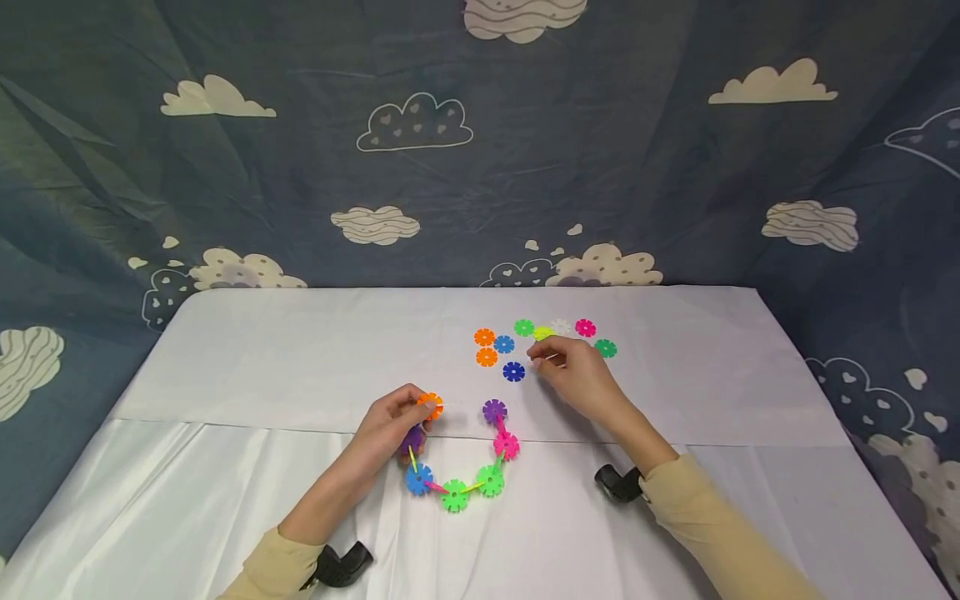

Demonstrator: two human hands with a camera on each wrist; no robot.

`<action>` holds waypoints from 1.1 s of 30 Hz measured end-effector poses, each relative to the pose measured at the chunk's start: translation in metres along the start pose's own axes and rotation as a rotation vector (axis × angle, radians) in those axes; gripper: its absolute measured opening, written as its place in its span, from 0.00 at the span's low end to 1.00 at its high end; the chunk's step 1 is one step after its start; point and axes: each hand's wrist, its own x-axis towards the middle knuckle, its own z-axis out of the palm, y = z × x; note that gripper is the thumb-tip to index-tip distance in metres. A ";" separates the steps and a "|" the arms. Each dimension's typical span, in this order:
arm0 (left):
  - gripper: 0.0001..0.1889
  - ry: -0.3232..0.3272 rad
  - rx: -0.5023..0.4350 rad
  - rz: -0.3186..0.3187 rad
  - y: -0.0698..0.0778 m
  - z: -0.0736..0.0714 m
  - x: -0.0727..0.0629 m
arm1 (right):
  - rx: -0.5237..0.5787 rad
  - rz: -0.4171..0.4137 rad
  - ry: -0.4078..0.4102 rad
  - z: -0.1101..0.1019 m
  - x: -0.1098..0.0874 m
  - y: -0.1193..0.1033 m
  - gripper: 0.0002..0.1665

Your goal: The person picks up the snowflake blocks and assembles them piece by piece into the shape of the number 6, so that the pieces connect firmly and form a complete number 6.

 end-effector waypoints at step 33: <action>0.09 -0.009 -0.031 -0.017 0.002 -0.001 0.000 | -0.091 0.065 -0.016 0.000 0.011 0.013 0.13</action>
